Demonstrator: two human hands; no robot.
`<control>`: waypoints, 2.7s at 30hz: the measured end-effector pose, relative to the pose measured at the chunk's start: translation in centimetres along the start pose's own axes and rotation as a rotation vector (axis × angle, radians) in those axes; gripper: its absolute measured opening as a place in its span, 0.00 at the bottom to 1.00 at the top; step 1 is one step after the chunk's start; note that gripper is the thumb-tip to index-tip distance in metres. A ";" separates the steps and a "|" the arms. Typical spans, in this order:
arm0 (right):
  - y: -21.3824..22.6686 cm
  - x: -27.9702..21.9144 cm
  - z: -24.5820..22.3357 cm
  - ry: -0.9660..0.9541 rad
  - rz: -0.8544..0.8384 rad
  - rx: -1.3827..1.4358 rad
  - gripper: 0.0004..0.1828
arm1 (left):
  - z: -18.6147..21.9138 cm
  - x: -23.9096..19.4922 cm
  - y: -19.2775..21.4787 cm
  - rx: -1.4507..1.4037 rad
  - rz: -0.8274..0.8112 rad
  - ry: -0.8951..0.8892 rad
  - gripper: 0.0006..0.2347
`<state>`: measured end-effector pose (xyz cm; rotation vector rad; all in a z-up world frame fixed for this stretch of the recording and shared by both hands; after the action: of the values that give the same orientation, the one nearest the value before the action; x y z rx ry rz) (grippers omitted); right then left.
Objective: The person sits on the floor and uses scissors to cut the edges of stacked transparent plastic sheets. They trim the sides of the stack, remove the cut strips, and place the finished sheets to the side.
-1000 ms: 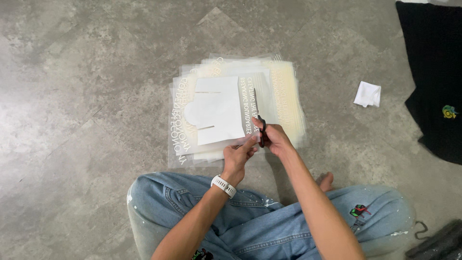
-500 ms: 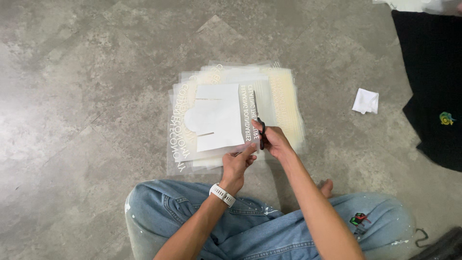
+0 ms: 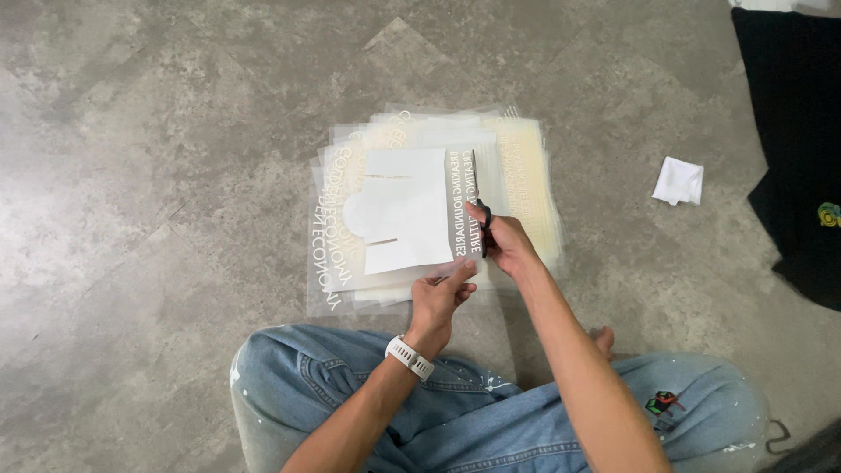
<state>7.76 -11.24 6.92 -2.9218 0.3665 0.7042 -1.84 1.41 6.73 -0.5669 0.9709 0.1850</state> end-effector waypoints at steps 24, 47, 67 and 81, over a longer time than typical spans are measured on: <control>0.7 4.6 -1.8 0.036 0.021 0.020 0.27 | 1.2 -4.3 -1.4 -0.047 -0.006 0.031 0.18; 30.4 5.3 3.9 0.410 0.908 -0.102 0.19 | 2.3 -2.0 0.1 1.266 0.071 -0.765 0.21; 24.8 -4.3 1.3 0.340 1.350 -0.630 0.08 | 1.5 -0.4 1.2 1.620 0.338 -0.697 0.31; 27.2 6.4 -7.8 0.060 0.205 -1.040 0.06 | 1.8 -1.4 0.5 1.647 0.413 -0.644 0.28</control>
<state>9.58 -40.05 9.40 -3.9185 0.3902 1.0921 -1.45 2.94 8.46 1.1564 0.3364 -0.1039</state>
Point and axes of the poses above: each hand's wrist, its own x-axis towards the middle knuckle, its own y-axis out of the back of the hand, z = x × y, the point moved 2 cm from there along x, towards the middle knuckle, and after that the axes turned 14 degrees about y, right-handed, at the moved point
